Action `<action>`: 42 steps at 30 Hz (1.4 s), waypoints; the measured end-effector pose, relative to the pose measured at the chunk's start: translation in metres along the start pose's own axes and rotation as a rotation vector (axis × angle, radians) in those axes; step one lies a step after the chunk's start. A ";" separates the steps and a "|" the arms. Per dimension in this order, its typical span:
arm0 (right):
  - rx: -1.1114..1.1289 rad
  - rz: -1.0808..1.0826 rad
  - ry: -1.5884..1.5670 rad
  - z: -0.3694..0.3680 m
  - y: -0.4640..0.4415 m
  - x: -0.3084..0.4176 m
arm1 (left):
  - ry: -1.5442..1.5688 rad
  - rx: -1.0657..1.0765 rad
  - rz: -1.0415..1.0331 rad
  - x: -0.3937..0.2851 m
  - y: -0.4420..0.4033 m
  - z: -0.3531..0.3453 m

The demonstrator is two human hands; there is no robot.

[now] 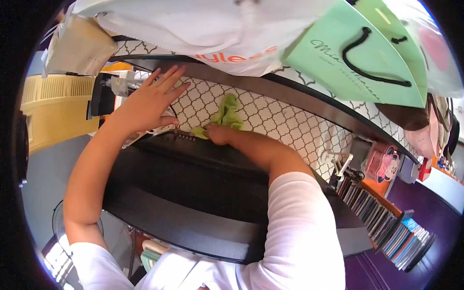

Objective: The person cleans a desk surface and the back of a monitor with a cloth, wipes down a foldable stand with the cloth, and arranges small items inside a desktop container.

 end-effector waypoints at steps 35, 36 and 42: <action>0.301 -0.232 0.253 0.008 0.176 -0.104 | 0.028 -0.071 -0.061 -0.002 -0.014 0.003; 0.065 -0.157 0.245 0.037 0.165 -0.086 | 0.032 -0.132 -0.070 -0.005 -0.014 0.009; -0.263 -0.275 0.379 0.085 0.107 -0.066 | 0.072 -0.276 -0.078 -0.011 -0.011 0.024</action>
Point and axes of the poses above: each hand's wrist, its own y-axis away from the middle knuckle, its own z-axis out of the back of the hand, x = y × z, the point moved 9 cm from there along -y, towards the middle knuckle, and after that the axes turned 9 degrees about -y, right-handed, at the moved point
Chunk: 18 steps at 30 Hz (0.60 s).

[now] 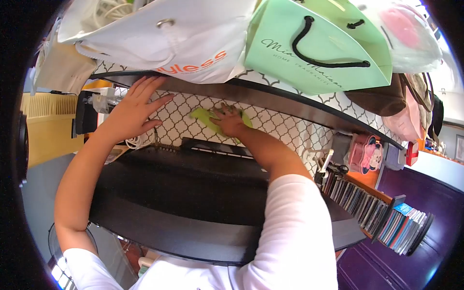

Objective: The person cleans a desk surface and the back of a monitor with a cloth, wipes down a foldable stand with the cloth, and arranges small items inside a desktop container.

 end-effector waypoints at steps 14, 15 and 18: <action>0.169 -0.455 0.056 -0.031 0.130 -0.136 | -0.043 -0.132 0.087 0.010 -0.003 0.020; 0.135 -0.478 0.033 -0.020 0.121 -0.139 | -0.039 -0.118 0.092 0.011 -0.004 0.019; 0.121 -0.529 0.126 -0.023 0.125 -0.154 | -0.035 -0.092 0.096 0.010 -0.004 0.018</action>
Point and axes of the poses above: each hand's wrist, its own y-axis away from the middle knuckle, its own z-axis out of the back of the hand, x = y × z, the point moved 9 cm from there along -y, towards the middle knuckle, and after that the axes turned 9 degrees about -y, right-handed, at the moved point
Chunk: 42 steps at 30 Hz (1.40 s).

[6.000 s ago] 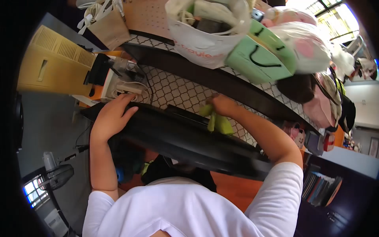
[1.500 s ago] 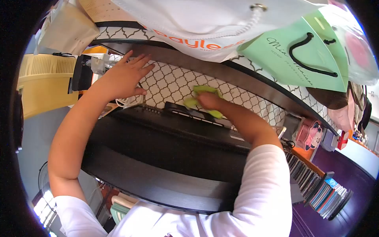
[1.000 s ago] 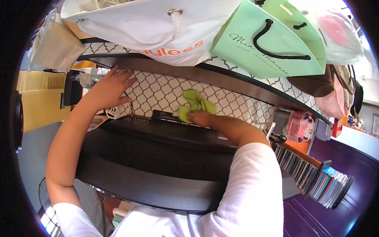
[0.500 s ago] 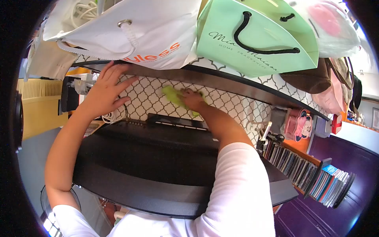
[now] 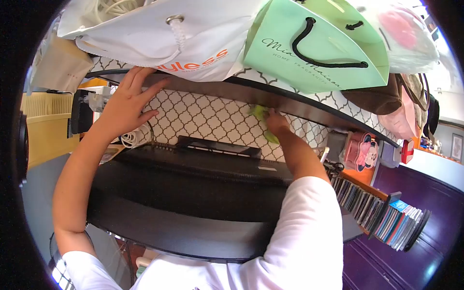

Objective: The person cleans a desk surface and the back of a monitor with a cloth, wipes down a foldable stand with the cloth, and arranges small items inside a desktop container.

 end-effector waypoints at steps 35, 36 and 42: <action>-0.050 0.060 -0.245 -0.020 0.012 0.002 | 0.010 0.087 0.013 0.002 0.003 -0.005; 0.170 0.048 -0.181 -0.045 0.017 -0.002 | 0.008 0.087 0.008 0.001 0.003 -0.004; 0.313 0.257 -0.131 -0.029 0.016 0.043 | 0.035 0.086 -0.001 0.005 0.002 -0.003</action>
Point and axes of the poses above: each hand's wrist, its own y-axis away from the middle knuckle, its own z-axis out of the back of the hand, x = y × z, the point moved 9 cm from there along -y, towards the middle knuckle, and after that the axes turned 9 degrees about -y, right-handed, at the moved point
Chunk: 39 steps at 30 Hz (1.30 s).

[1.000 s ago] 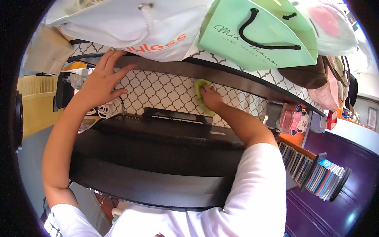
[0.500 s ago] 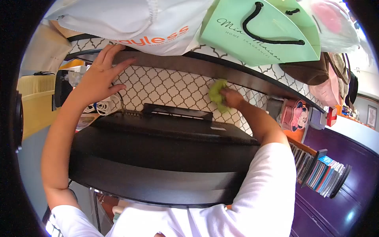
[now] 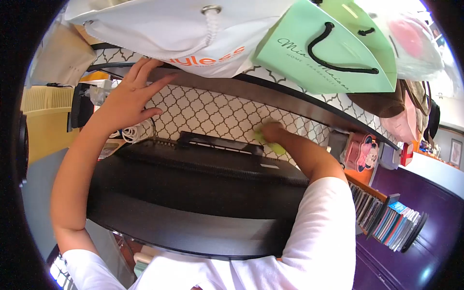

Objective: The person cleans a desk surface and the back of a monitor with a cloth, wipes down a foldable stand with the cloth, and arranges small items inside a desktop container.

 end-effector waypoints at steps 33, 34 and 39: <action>-0.451 0.309 -0.444 0.098 -0.154 0.251 | 0.014 -0.084 -0.042 0.001 0.000 0.009; -0.452 0.416 -0.195 0.093 -0.145 0.255 | 0.012 -0.099 -0.054 0.000 0.001 0.009; -0.082 0.118 0.052 0.048 -0.089 0.153 | 0.017 -0.171 -0.067 0.003 0.000 0.013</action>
Point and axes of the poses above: each hand's wrist, its own y-axis away from the middle knuckle, its own z-axis out of the back of the hand, x = y × z, the point moved 9 cm from there along -y, towards the middle knuckle, and after that the axes turned 9 degrees about -y, right-handed, at the moved point
